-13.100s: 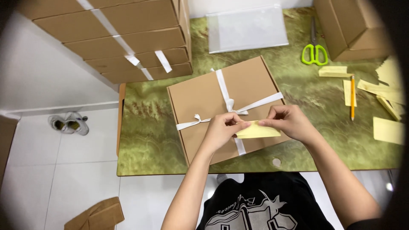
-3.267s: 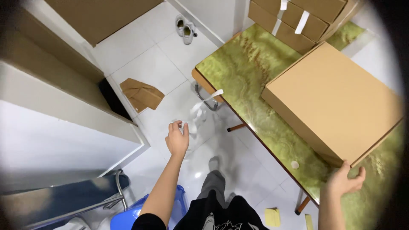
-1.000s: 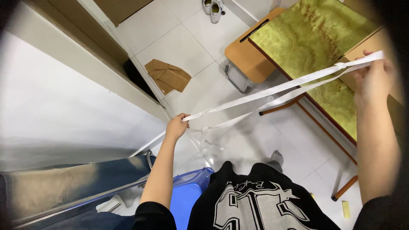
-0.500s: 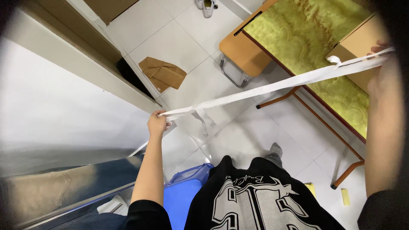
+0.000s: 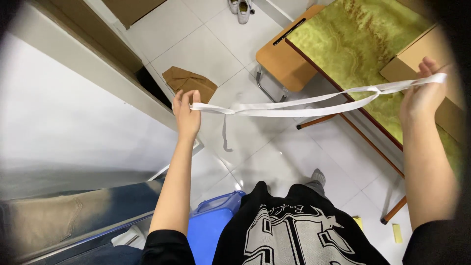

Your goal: Packing a black garment into a plastic sleeve and then into a cardboard box

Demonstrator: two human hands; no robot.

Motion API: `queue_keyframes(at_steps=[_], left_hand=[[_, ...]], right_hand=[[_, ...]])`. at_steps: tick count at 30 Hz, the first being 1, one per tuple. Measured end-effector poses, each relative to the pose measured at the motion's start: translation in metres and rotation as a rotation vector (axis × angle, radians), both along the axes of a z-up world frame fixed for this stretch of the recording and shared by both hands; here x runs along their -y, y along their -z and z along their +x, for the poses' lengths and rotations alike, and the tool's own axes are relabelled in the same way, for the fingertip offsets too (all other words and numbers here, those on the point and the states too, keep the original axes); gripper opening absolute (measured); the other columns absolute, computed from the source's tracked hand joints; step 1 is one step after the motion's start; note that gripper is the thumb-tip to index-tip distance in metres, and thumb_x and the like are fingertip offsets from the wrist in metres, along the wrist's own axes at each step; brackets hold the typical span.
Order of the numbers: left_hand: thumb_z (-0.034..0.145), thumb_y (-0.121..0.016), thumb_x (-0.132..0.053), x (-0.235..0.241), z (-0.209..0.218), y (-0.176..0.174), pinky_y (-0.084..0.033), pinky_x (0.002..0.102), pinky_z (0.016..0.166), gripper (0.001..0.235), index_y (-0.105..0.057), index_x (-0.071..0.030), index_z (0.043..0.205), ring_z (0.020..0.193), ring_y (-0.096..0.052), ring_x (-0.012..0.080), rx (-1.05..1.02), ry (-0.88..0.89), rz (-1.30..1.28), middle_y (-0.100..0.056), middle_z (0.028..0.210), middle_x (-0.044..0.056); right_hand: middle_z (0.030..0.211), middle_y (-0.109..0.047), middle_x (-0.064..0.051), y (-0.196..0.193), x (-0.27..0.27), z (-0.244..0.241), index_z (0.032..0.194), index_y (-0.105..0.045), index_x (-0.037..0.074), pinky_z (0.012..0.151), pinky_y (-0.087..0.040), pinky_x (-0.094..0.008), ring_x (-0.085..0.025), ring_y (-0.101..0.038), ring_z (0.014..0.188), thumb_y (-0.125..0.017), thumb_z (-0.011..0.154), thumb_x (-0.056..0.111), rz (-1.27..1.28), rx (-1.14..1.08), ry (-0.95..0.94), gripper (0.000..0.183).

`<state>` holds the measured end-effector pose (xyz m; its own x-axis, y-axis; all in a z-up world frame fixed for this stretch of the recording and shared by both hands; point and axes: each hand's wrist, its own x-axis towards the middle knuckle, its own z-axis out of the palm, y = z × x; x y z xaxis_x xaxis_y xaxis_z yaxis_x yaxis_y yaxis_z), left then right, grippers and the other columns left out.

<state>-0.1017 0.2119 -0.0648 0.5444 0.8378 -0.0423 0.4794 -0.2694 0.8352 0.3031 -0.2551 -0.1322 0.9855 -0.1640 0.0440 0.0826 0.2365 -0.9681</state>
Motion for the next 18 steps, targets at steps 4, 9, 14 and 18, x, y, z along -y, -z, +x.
queue_keyframes(at_steps=[4,9,14,18], left_hand=[[0.103,-0.048,-0.062,-0.015,-0.01,0.019,-0.025,0.059,0.122,0.049,-0.07,-0.026,0.127,0.153,-0.031,0.0377,-0.128,-0.025,0.212,-0.031,0.165,0.012],[0.101,-0.041,-0.065,-0.028,-0.02,0.045,-0.049,0.052,0.101,0.06,-0.063,-0.022,0.136,0.129,-0.06,0.0228,-0.216,-0.081,-0.003,-0.032,0.162,0.006],[0.092,-0.069,-0.033,-0.024,-0.008,0.108,-0.052,0.054,0.101,0.078,-0.036,-0.027,0.162,0.109,-0.069,0.0308,-0.77,0.245,-0.094,-0.032,0.165,0.012],[0.086,-0.076,-0.007,0.05,0.047,0.09,-0.05,0.063,0.109,0.069,-0.059,-0.013,0.151,0.129,-0.064,0.0512,0.026,0.615,-0.109,-0.064,0.144,0.027]], right_hand=[[0.123,-0.077,0.002,-0.026,-0.008,-0.014,0.111,-0.077,0.024,0.11,-0.045,-0.035,-0.014,-0.069,0.122,-0.05,0.094,0.054,-0.264,0.173,0.146,0.044],[0.117,-0.079,0.002,-0.044,-0.016,-0.033,0.117,-0.075,0.021,0.086,-0.05,-0.025,-0.007,-0.068,0.096,-0.05,0.118,0.046,-0.449,0.225,-0.101,0.036],[0.111,-0.078,-0.002,-0.121,-0.075,-0.103,0.114,-0.073,0.015,0.088,-0.064,-0.028,-0.011,-0.075,0.101,-0.053,0.115,0.012,-0.599,0.144,-0.332,0.02],[0.082,-0.07,-0.009,-0.136,-0.117,-0.143,0.125,-0.075,0.005,0.083,-0.054,-0.028,-0.017,-0.068,0.08,-0.063,0.118,0.007,-0.489,0.339,-0.641,0.014]])
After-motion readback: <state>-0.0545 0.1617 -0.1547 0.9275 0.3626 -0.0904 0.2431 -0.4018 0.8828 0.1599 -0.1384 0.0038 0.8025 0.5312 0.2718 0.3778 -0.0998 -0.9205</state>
